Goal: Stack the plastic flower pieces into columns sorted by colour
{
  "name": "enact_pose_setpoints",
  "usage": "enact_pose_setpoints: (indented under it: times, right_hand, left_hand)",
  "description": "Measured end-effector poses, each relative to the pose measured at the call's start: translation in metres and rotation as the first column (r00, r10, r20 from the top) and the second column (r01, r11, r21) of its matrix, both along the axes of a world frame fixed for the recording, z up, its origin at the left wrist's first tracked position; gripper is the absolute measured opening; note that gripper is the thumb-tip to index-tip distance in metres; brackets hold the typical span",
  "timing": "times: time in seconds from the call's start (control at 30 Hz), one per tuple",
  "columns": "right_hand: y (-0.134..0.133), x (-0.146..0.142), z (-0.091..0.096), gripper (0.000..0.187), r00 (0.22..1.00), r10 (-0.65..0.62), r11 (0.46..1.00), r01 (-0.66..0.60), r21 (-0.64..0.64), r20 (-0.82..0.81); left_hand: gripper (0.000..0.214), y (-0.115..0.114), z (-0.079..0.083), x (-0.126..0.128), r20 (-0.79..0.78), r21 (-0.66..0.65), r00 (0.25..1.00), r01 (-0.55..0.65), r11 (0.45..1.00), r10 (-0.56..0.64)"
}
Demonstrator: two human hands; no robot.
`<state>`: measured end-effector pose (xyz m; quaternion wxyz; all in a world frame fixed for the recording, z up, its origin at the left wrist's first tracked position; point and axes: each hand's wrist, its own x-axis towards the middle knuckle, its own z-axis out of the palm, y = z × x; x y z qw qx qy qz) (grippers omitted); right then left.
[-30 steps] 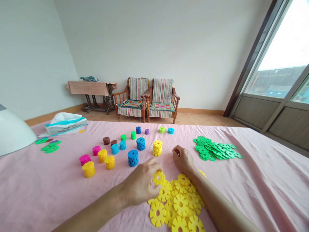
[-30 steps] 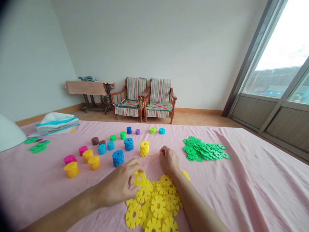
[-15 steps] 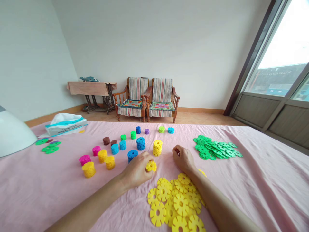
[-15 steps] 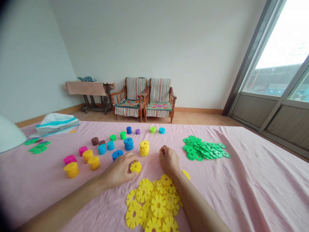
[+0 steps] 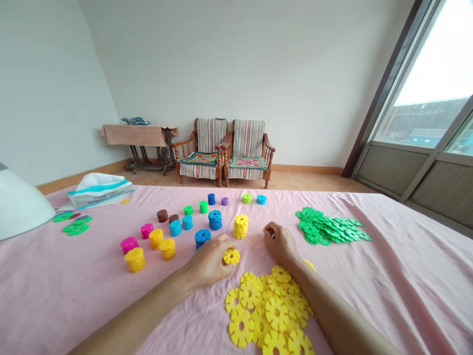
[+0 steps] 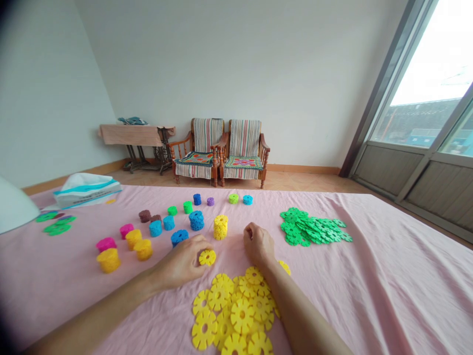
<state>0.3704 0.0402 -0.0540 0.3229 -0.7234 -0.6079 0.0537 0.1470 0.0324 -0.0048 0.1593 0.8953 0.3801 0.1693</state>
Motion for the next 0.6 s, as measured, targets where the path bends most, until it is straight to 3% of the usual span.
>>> enact_pose_setpoints:
  times: [0.3,0.4,0.47,0.6]
  right_hand:
    - [-0.001,-0.001,0.002,0.017,1.000,-0.003,1.000,0.003,-0.012,0.003]
    - [-0.001,0.000,0.002,0.017,1.000,0.000,1.000,0.000,-0.010,0.009]
    - [-0.002,0.000,0.002,0.017,1.000,0.006,1.000,-0.006,-0.012,0.009]
    - [-0.002,0.000,0.003,0.017,1.000,0.007,1.000,-0.007,-0.012,0.012]
  left_hand:
    - [0.036,-0.009,0.015,-0.001,0.072,-0.037,0.996,0.057,0.998,-0.055]
    - [0.024,-0.024,0.022,0.002,0.016,-0.102,0.986,0.165,0.981,-0.164]
    - [0.031,-0.035,0.022,0.005,-0.025,-0.119,0.976,0.210,0.970,-0.215]
    - [0.034,-0.048,0.016,0.010,-0.096,-0.105,0.971,0.211,0.972,-0.221]
